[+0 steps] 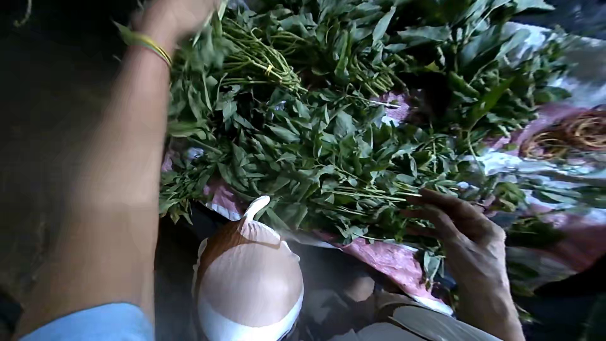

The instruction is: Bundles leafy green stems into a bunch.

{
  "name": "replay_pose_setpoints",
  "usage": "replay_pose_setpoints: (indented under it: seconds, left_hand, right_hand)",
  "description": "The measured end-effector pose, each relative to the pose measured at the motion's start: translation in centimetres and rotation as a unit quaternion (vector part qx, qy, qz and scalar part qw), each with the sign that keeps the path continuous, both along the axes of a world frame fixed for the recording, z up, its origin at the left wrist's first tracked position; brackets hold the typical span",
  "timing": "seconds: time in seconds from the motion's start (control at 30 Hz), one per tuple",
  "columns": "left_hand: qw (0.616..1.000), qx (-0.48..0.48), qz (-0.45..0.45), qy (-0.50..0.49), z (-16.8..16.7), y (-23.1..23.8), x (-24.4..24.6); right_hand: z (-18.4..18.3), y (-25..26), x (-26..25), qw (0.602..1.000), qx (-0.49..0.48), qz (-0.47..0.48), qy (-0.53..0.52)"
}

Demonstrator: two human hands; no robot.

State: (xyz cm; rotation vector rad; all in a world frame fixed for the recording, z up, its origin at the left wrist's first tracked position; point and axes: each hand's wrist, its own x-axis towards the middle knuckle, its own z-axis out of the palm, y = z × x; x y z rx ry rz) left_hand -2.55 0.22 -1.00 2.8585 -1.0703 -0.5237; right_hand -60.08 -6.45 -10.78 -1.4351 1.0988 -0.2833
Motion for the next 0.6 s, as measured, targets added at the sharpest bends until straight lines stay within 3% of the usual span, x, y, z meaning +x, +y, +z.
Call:
replay_pose_setpoints:
  seconds: [0.1, 0.2, 0.27, 0.3, 0.37, 0.47, 0.6]
  left_hand:
    - [0.997, 0.074, -0.028, -0.003, -3.6, 1.8, -5.0]
    - [0.974, -0.078, -0.13, -0.171, -5.8, 5.9, -8.4]
    - [0.954, -0.172, -0.173, -0.175, -6.3, 9.7, -13.4]
    - [0.958, -0.175, -0.178, -0.141, -7.1, 12.4, -16.1]
    - [0.988, -0.086, -0.116, -0.05, -10.2, 17.9, -19.5]
    - [0.994, 0.094, 0.036, 0.037, -15.5, 23.6, -18.5]
    - [0.985, 0.142, 0.063, 0.073, -17.2, 24.5, -15.9]
  right_hand:
    - [-0.2, 0.1, 0.2, 1.0, -0.009, 0.015, 0.013]
    - [-0.5, -0.1, 0.3, 0.999, -0.014, 0.035, 0.018]
    - [-0.9, -0.2, 0.3, 0.999, -0.011, 0.038, 0.024]
    - [-1.1, -0.3, 0.3, 0.999, -0.009, 0.038, 0.027]
    - [-1.4, -0.4, 0.7, 0.999, -0.004, 0.034, 0.031]
    - [-2.1, -0.5, 1.1, 0.999, -0.006, 0.043, 0.02]
    - [-1.8, -0.3, 1.7, 0.998, -0.028, 0.061, 0.013]
